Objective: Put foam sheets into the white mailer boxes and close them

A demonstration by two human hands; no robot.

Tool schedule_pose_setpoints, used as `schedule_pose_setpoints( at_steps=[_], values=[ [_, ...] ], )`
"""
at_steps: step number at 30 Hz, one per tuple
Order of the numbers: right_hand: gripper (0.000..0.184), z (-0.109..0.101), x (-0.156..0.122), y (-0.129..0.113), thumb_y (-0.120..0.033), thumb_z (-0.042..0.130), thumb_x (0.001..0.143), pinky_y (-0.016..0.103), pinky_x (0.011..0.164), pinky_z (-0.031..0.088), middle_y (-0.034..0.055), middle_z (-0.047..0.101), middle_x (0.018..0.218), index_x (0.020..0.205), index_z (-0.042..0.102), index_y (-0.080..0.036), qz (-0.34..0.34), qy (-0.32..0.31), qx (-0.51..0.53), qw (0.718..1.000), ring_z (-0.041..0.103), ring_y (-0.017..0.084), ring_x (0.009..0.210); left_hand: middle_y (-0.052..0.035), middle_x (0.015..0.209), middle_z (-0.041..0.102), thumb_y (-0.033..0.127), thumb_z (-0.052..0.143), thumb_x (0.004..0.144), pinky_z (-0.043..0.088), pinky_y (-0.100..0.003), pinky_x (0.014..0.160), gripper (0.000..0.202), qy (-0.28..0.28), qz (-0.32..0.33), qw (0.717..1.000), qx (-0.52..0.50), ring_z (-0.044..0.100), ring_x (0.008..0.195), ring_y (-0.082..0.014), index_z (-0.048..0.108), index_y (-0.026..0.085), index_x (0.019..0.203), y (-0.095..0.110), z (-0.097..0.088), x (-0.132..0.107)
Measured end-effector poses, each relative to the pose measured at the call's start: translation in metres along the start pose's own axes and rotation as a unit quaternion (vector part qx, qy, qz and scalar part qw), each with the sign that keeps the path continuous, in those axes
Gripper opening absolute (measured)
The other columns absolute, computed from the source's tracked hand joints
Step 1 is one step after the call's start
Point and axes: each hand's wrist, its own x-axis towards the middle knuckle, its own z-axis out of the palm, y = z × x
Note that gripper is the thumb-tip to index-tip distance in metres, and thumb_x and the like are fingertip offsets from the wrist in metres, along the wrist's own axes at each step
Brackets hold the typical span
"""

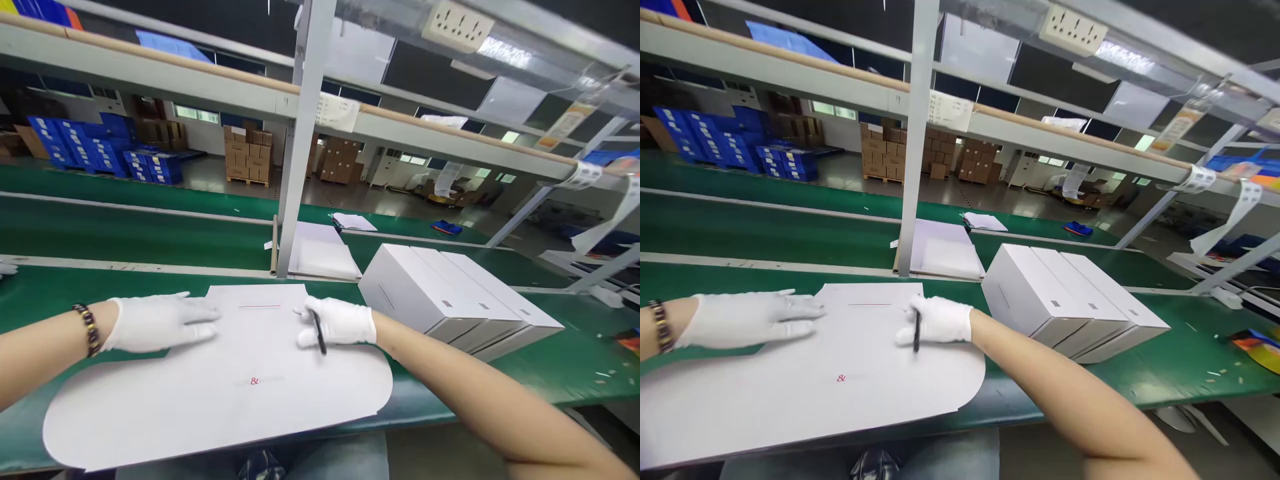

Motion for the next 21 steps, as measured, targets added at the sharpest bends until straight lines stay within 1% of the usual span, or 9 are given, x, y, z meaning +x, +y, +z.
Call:
schedule_pose_setpoints(
  at_steps=[1,3,5,7,9,12,14,17,21],
  values=[
    [0.046,0.010,-0.005,-0.005,-0.054,0.075,0.068,0.039,0.077,0.053,0.0041,0.064,0.090,0.093,0.055,-0.022,-0.014,-0.004,-0.045,0.999,0.062,0.021,0.079,-0.0050,0.142,0.051,0.066,0.045,0.083,0.035,-0.061,0.105,0.059,0.011,0.057,0.998,0.029,0.043,0.133,-0.0402,0.056,0.036,0.133,0.010,0.008,-0.006],
    [0.059,0.039,-0.015,-0.006,-0.052,0.075,0.069,0.044,0.086,0.051,0.0079,0.063,0.101,0.112,0.052,-0.020,-0.062,0.019,-0.109,0.992,0.059,0.025,0.095,-0.0086,0.146,0.046,0.065,0.048,0.084,0.036,-0.052,0.107,0.067,0.135,0.170,0.972,0.092,0.045,0.132,-0.0355,0.044,0.031,0.143,0.026,0.039,-0.015],
    [0.065,0.073,-0.023,0.001,-0.054,0.079,0.061,0.052,0.094,0.045,0.0117,0.061,0.108,0.108,0.053,-0.018,-0.107,0.091,-0.159,0.977,0.051,0.031,0.108,-0.0104,0.143,0.050,0.064,0.050,0.084,0.030,-0.049,0.110,0.072,0.266,0.247,0.917,0.165,0.049,0.129,-0.0340,0.039,0.028,0.146,0.033,0.079,-0.020],
    [0.061,0.099,-0.028,0.012,-0.055,0.082,0.055,0.055,0.096,0.042,0.0139,0.059,0.112,0.095,0.055,-0.018,-0.127,0.148,-0.178,0.965,0.049,0.032,0.107,-0.0082,0.143,0.051,0.063,0.051,0.084,0.020,-0.047,0.113,0.074,0.325,0.250,0.887,0.213,0.045,0.130,-0.0333,0.037,0.029,0.147,0.031,0.111,-0.021],
    [0.062,0.110,-0.028,0.024,-0.057,0.082,0.051,0.054,0.096,0.042,0.0144,0.058,0.113,0.090,0.054,-0.018,-0.130,0.172,-0.174,0.961,0.050,0.031,0.104,-0.0051,0.144,0.051,0.062,0.052,0.085,0.014,-0.046,0.114,0.071,0.332,0.229,0.885,0.232,0.041,0.133,-0.0326,0.038,0.030,0.147,0.025,0.127,-0.015],
    [0.071,0.104,-0.019,0.038,-0.066,0.079,0.048,0.057,0.102,0.036,0.0172,0.056,0.121,0.094,0.055,-0.018,-0.131,0.151,-0.182,0.963,0.046,0.035,0.116,-0.0065,0.141,0.053,0.066,0.051,0.084,0.020,-0.049,0.111,0.068,0.299,0.207,0.909,0.203,0.042,0.131,-0.0346,0.046,0.032,0.142,0.020,0.125,0.006],
    [0.078,0.092,-0.007,0.047,-0.067,0.080,0.044,0.060,0.106,0.030,0.0213,0.051,0.131,0.099,0.056,-0.017,-0.124,0.118,-0.202,0.964,0.040,0.040,0.125,-0.0093,0.142,0.052,0.070,0.053,0.078,0.024,-0.052,0.109,0.074,0.243,0.174,0.941,0.162,0.042,0.131,-0.0370,0.049,0.031,0.141,0.022,0.115,0.029],
    [0.085,0.075,0.016,0.057,-0.055,0.087,0.038,0.063,0.109,0.024,0.0284,0.043,0.139,0.105,0.057,-0.012,-0.077,0.070,-0.242,0.965,0.035,0.046,0.130,-0.0101,0.150,0.042,0.063,0.065,0.071,0.023,-0.053,0.112,0.082,0.151,0.107,0.975,0.121,0.032,0.138,-0.0384,0.044,0.031,0.144,0.032,0.097,0.069],
    [0.075,0.066,0.047,0.064,-0.038,0.088,0.049,0.064,0.110,0.022,0.0291,0.040,0.143,0.111,0.057,-0.010,-0.016,0.092,-0.264,0.960,0.033,0.045,0.133,-0.0120,0.152,0.037,0.044,0.072,0.071,0.020,-0.058,0.112,0.080,0.133,0.064,0.983,0.110,0.028,0.140,-0.0405,0.043,0.031,0.144,0.044,0.075,0.115]
  ],
)
